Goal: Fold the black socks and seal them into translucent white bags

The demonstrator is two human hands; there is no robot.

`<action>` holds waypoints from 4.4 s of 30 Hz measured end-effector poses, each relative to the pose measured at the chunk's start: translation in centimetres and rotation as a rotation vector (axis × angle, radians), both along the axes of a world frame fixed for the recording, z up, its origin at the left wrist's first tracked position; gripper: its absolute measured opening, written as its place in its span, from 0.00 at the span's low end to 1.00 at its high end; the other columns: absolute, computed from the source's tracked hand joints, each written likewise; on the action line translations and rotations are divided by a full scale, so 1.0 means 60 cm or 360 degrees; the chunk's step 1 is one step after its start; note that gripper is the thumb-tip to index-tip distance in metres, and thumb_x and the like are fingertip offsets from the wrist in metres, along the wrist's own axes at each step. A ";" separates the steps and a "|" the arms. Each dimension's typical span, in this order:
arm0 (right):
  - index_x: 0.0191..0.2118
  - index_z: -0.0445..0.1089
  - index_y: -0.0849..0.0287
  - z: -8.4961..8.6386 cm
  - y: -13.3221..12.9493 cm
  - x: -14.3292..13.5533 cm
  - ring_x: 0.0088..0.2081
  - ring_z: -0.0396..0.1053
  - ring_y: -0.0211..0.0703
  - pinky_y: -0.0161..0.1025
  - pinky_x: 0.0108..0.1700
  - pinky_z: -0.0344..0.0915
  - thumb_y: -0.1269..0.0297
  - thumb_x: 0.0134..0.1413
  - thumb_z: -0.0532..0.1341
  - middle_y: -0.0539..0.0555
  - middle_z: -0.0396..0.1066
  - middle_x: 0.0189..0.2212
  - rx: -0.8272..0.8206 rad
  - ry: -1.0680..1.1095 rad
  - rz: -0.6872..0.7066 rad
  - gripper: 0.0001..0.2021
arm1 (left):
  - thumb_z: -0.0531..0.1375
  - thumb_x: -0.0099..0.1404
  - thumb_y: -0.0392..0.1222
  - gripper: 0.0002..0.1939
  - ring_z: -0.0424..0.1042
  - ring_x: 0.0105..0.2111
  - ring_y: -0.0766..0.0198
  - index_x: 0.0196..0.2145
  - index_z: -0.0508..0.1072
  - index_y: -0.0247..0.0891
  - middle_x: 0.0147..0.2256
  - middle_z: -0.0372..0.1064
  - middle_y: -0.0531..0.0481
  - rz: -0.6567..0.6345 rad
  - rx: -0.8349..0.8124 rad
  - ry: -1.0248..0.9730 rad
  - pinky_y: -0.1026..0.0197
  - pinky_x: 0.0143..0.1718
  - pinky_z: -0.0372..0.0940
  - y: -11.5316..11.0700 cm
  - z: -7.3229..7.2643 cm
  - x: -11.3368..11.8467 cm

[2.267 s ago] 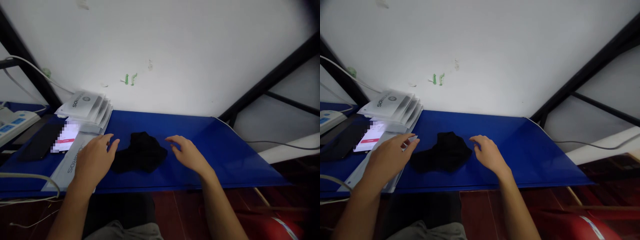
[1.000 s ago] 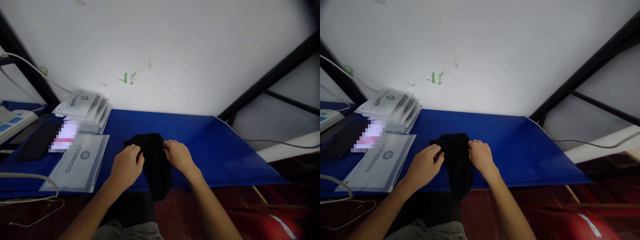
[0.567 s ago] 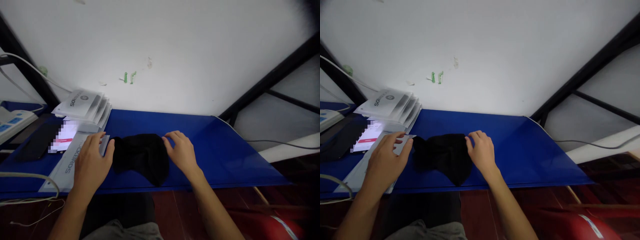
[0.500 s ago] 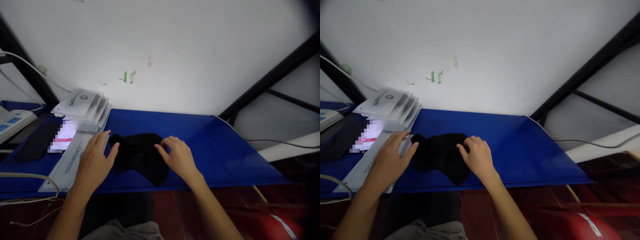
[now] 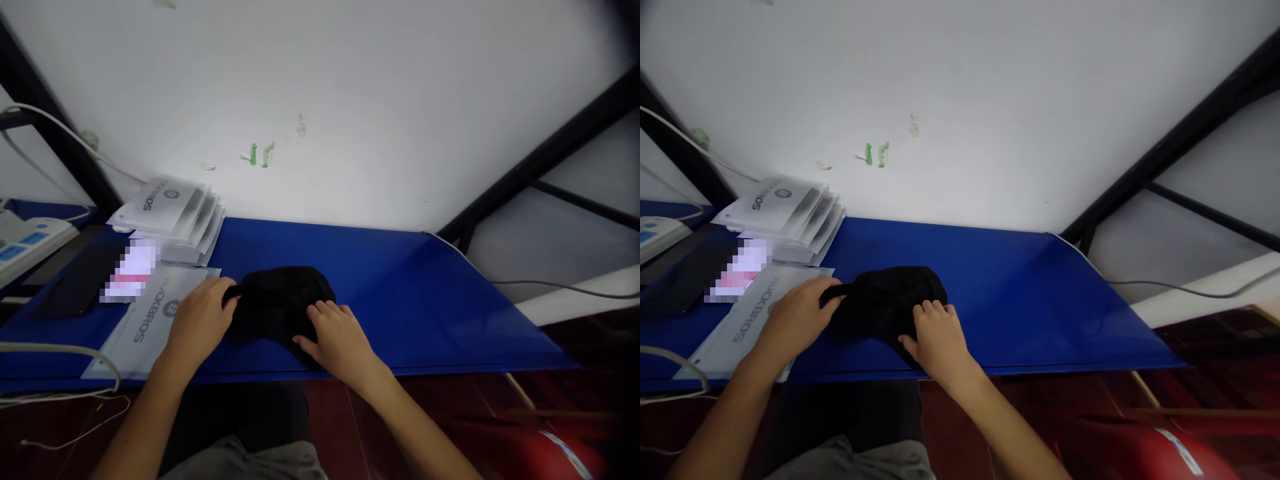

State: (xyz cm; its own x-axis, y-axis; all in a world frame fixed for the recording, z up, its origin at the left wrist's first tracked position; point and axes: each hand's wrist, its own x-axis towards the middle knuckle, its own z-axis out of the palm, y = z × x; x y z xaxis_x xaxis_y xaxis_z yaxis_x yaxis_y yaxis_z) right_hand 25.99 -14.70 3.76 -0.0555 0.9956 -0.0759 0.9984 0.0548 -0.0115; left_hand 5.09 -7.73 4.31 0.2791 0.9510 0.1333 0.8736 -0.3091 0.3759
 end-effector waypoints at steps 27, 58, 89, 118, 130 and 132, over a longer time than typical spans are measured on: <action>0.34 0.70 0.58 0.070 0.132 0.115 0.36 0.69 0.44 0.42 0.40 0.63 0.63 0.54 0.56 0.56 0.73 0.34 0.1070 0.0670 -0.0273 0.08 | 0.54 0.64 0.35 0.23 0.69 0.48 0.53 0.57 0.61 0.36 0.53 0.64 0.38 0.0056 0.0695 -0.0406 0.53 0.46 0.66 0.101 0.072 0.079; 0.27 0.71 0.57 0.057 0.041 0.092 0.34 0.69 0.44 0.40 0.35 0.60 0.62 0.59 0.58 0.52 0.72 0.28 0.0431 0.0203 -0.0054 0.11 | 0.48 0.69 0.38 0.16 0.70 0.44 0.54 0.46 0.73 0.40 0.45 0.71 0.45 -0.0216 0.0320 0.0194 0.52 0.43 0.66 -0.035 0.029 0.011; 0.39 0.71 0.55 0.096 -0.033 0.110 0.37 0.71 0.41 0.39 0.42 0.66 0.74 0.52 0.54 0.51 0.75 0.36 0.0119 0.0805 0.0282 0.12 | 0.47 0.60 0.29 0.16 0.71 0.40 0.55 0.37 0.72 0.43 0.38 0.73 0.50 -0.0380 0.0403 0.0204 0.50 0.46 0.63 -0.062 0.031 -0.030; 0.61 0.59 0.60 -0.031 0.099 0.128 0.64 0.53 0.52 0.60 0.63 0.50 0.77 0.53 0.52 0.59 0.56 0.63 -0.0093 0.0279 0.0158 0.28 | 0.53 0.68 0.46 0.28 0.51 0.64 0.45 0.62 0.58 0.31 0.64 0.49 0.34 -0.0469 -0.0385 0.0605 0.46 0.59 0.55 0.011 -0.018 0.059; 0.57 0.65 0.61 -0.045 0.110 0.100 0.61 0.58 0.52 0.56 0.64 0.49 0.66 0.60 0.54 0.60 0.62 0.60 0.0537 0.0229 0.0100 0.20 | 0.49 0.70 0.42 0.26 0.49 0.64 0.48 0.63 0.56 0.31 0.65 0.47 0.37 -0.0382 0.0060 0.0472 0.46 0.61 0.53 0.017 -0.041 0.083; 0.59 0.63 0.59 -0.053 0.092 0.087 0.63 0.56 0.51 0.56 0.64 0.50 0.58 0.63 0.52 0.60 0.60 0.61 0.0480 0.0314 0.0204 0.22 | 0.50 0.69 0.48 0.29 0.47 0.65 0.47 0.63 0.55 0.31 0.65 0.46 0.37 -0.0442 -0.0036 0.0421 0.44 0.61 0.53 0.005 -0.055 0.081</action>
